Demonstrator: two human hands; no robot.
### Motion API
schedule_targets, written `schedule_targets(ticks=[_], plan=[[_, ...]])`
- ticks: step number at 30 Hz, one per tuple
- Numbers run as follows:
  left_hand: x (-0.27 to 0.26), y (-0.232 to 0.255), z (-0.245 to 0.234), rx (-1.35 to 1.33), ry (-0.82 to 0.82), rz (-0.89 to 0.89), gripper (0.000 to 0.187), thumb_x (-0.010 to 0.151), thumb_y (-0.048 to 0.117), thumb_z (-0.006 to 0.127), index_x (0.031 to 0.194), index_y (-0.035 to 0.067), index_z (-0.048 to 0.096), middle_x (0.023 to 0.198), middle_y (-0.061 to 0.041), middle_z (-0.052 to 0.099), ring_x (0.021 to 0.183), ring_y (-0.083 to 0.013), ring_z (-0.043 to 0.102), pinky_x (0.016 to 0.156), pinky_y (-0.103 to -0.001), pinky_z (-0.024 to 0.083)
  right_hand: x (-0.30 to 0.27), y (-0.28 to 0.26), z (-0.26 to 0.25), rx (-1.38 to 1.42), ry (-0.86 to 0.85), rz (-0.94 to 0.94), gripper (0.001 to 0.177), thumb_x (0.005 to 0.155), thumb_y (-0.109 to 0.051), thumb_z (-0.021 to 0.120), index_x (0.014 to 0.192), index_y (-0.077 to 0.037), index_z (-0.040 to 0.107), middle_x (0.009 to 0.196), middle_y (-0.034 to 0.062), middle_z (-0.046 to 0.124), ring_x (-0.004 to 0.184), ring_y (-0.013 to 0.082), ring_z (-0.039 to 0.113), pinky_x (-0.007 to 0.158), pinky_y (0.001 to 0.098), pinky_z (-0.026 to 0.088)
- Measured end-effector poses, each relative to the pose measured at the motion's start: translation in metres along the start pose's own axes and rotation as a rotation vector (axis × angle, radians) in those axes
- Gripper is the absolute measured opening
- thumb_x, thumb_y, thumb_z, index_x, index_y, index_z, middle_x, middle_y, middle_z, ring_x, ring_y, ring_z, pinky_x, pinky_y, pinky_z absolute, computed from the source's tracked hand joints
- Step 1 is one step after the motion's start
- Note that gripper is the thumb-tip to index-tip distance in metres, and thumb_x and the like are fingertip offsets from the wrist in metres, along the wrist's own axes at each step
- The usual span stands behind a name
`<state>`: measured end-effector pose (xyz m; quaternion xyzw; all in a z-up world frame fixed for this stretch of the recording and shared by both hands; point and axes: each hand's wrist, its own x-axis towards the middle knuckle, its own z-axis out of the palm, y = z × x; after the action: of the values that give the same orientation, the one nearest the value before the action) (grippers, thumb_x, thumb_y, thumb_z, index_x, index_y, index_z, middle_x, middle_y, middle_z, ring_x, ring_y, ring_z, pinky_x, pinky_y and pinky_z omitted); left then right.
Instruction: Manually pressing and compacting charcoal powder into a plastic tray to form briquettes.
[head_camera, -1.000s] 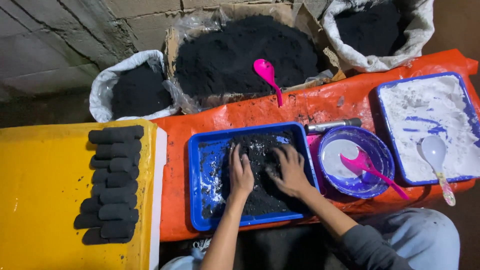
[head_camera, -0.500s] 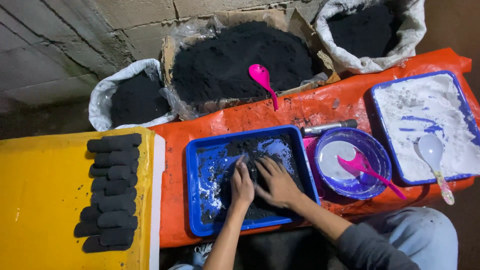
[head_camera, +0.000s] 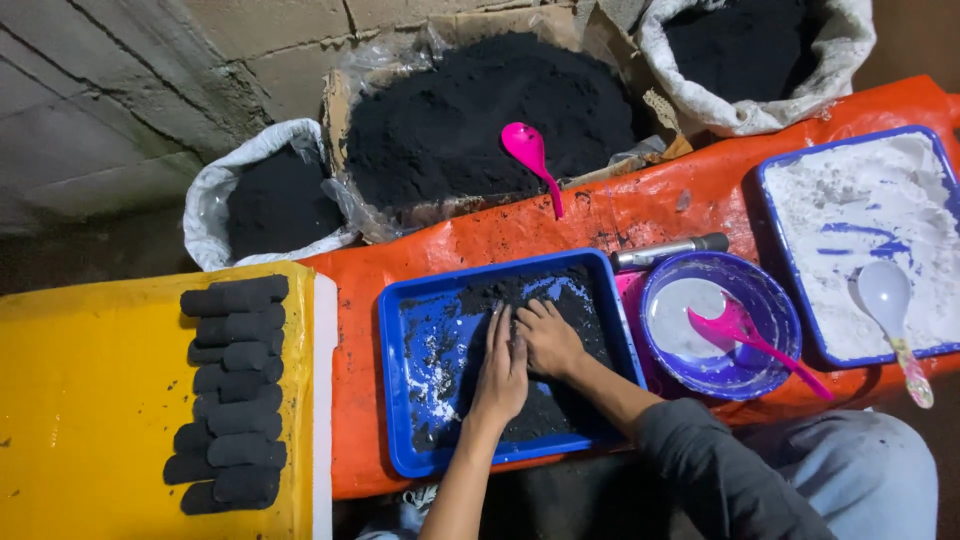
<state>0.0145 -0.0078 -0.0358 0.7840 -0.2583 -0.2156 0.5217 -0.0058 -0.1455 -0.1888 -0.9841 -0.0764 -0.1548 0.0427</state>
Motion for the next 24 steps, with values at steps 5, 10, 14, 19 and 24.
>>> schedule_targets(ticks=[5, 10, 14, 19, 24], plan=[[0.003, -0.003, -0.01, -0.03, -0.006, -0.007, 0.051, 0.091, 0.026, 0.025, 0.132, -0.002, 0.031, 0.134, -0.028, 0.031, 0.126, -0.0388, 0.029, 0.104, -0.044, 0.024, 0.01, -0.003, -0.038, 0.11, -0.21, 0.159, 0.035, 0.073, -0.036, 0.05, 0.098, -0.011, 0.052, 0.102, 0.009, 0.047, 0.101, 0.0288, 0.04, 0.083, 0.0473, 0.033], [-0.009, -0.014, -0.021, -0.103, 0.035, -0.056, 0.051, 0.093, 0.029, 0.018, 0.133, 0.002, 0.033, 0.133, -0.025, 0.035, 0.125, -0.0349, 0.032, 0.104, -0.042, 0.024, 0.023, -0.053, -0.175, 0.435, -0.482, 0.345, 0.078, 0.07, -0.056, 0.052, 0.132, -0.012, 0.031, 0.134, 0.0245, 0.026, 0.13, 0.0427, 0.013, 0.098, 0.0652, 0.013], [-0.01, -0.017, -0.022, -0.18, 0.065, -0.079, 0.051, 0.094, 0.027, 0.013, 0.13, 0.001, 0.039, 0.131, -0.023, 0.04, 0.124, -0.0328, 0.035, 0.104, -0.04, 0.026, 0.006, -0.074, -0.15, 0.203, -0.403, 0.161, 0.114, 0.054, -0.084, 0.048, 0.139, -0.015, 0.016, 0.141, 0.0272, 0.006, 0.131, 0.0442, 0.001, 0.096, 0.0642, 0.013], [-0.011, -0.011, -0.025, -0.181, 0.067, -0.101, 0.052, 0.094, 0.026, 0.014, 0.126, -0.001, 0.043, 0.126, -0.025, 0.044, 0.122, -0.0331, 0.038, 0.104, -0.041, 0.026, 0.012, -0.075, -0.114, -0.022, -0.277, 0.051, 0.11, 0.052, -0.081, 0.049, 0.136, -0.015, 0.023, 0.143, 0.0243, 0.007, 0.133, 0.0369, 0.007, 0.097, 0.0613, 0.013], [-0.007, -0.022, -0.023, -0.132, 0.163, -0.074, 0.049, 0.093, 0.026, 0.019, 0.128, -0.001, 0.04, 0.128, -0.025, 0.042, 0.123, -0.0345, 0.036, 0.104, -0.042, 0.026, 0.023, -0.057, -0.093, -0.046, -0.278, 0.327, 0.091, 0.071, -0.059, 0.054, 0.139, -0.012, 0.016, 0.139, 0.021, 0.018, 0.13, 0.0348, 0.017, 0.096, 0.0523, 0.026]])
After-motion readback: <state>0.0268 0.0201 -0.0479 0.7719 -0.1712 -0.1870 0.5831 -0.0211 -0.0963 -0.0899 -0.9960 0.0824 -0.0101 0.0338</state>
